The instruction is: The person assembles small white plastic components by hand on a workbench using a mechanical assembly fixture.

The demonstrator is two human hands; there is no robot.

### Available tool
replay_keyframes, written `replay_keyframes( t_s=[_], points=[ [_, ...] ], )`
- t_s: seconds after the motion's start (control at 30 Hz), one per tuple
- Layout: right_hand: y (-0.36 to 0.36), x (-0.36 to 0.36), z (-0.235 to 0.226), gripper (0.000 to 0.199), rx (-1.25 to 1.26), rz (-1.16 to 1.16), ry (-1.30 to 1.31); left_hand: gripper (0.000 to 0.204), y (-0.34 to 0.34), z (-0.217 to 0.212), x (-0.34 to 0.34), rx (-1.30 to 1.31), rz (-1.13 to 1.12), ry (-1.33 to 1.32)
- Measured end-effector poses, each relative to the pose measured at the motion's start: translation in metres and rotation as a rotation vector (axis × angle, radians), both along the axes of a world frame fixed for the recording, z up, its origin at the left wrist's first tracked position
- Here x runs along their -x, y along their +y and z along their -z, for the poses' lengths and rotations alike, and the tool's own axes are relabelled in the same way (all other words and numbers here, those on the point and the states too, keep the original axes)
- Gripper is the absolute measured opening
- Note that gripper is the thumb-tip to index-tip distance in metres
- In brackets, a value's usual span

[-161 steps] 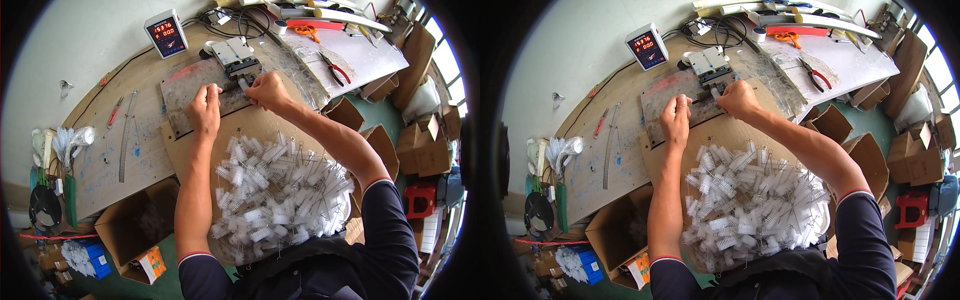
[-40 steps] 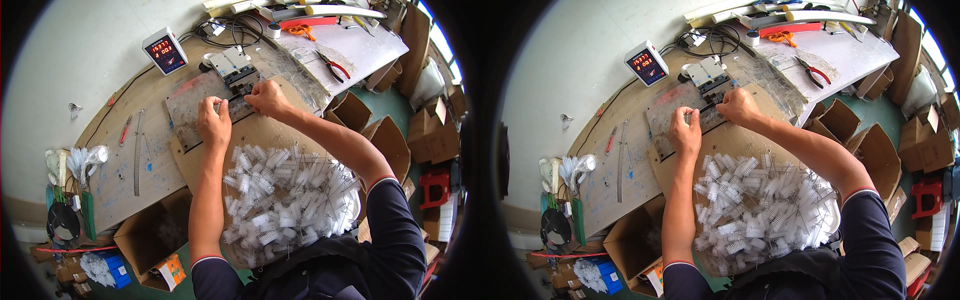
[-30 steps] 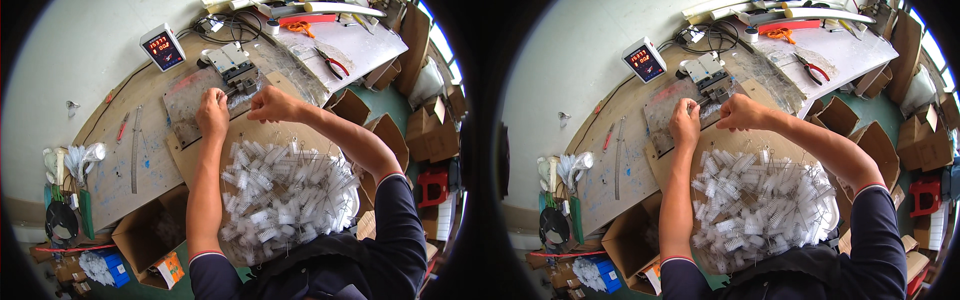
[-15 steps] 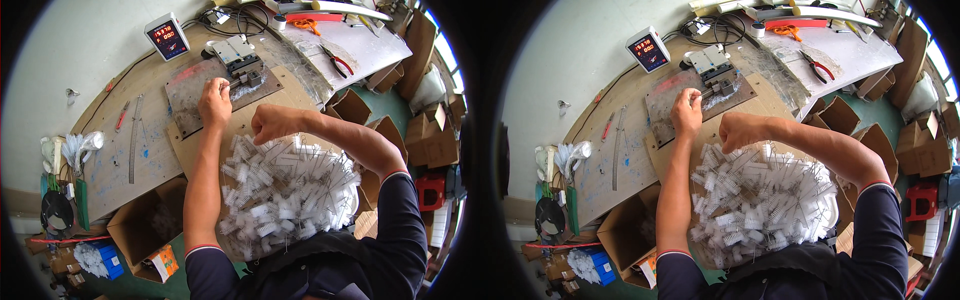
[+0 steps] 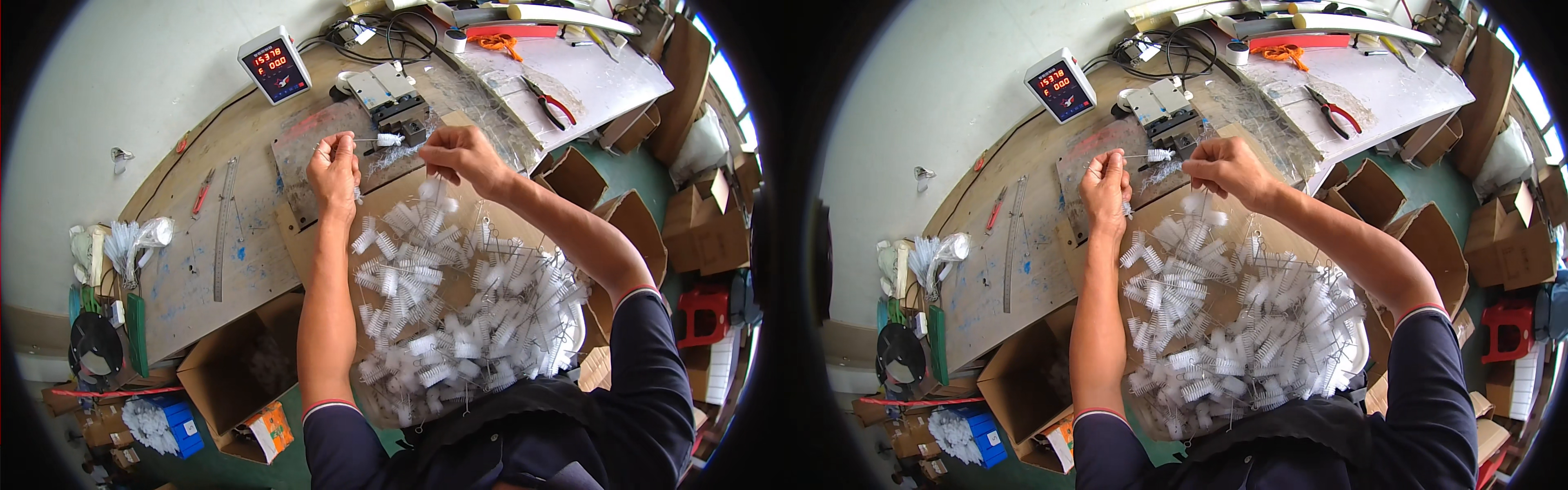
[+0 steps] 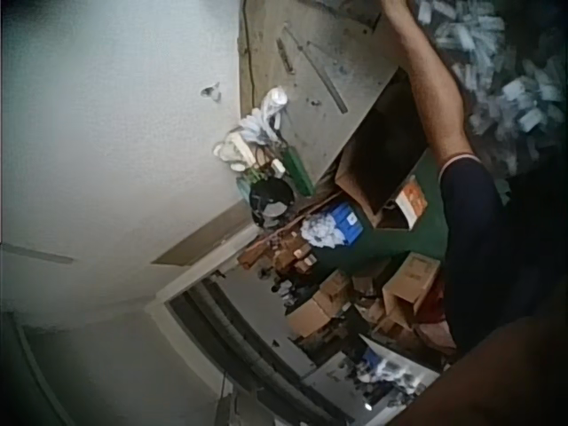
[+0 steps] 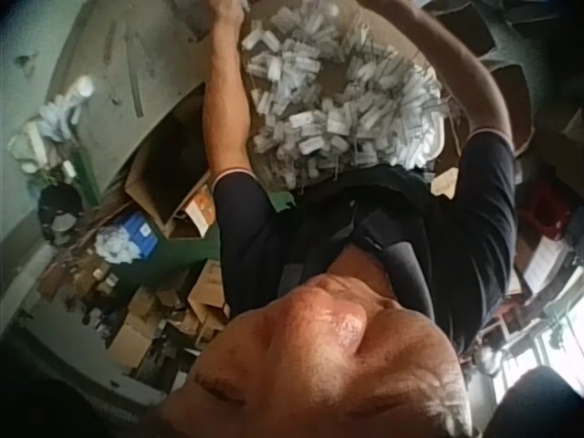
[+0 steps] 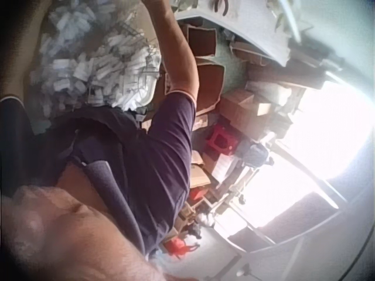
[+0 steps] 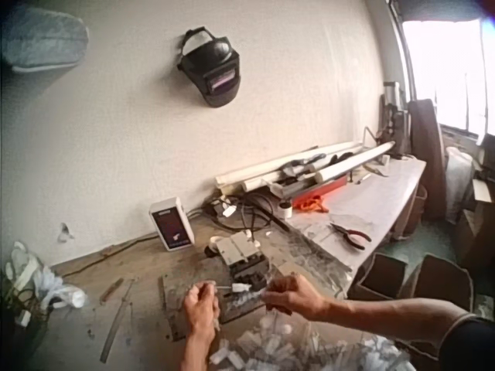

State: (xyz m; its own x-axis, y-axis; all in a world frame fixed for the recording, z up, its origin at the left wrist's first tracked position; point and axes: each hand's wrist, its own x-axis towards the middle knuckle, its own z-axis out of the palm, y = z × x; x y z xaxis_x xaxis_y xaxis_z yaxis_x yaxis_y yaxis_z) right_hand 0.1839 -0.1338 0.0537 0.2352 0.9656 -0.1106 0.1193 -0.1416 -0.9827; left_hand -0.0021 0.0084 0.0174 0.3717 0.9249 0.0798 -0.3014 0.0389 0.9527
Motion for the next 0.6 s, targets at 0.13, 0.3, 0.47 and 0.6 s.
replay_keyframes(
  t_s=[0.13,0.3,0.47,0.6],
  points=[
    [-0.016,0.005,-0.015,0.019,-0.323,0.106,-0.24,0.011,-0.003,-0.004,0.002,0.003,0.034,-0.086],
    [-0.021,-0.008,-0.006,0.017,-0.212,0.099,-0.137,0.013,-0.003,-0.003,0.002,0.035,0.005,0.01],
    [-0.018,-0.019,0.002,0.019,-0.16,-0.042,-0.705,0.015,0.009,0.015,0.005,-0.033,-0.049,-0.107],
    [-0.018,-0.019,0.007,0.016,-0.14,-0.152,-0.895,0.016,0.005,0.009,0.004,0.09,-0.078,-0.091]
  ],
)
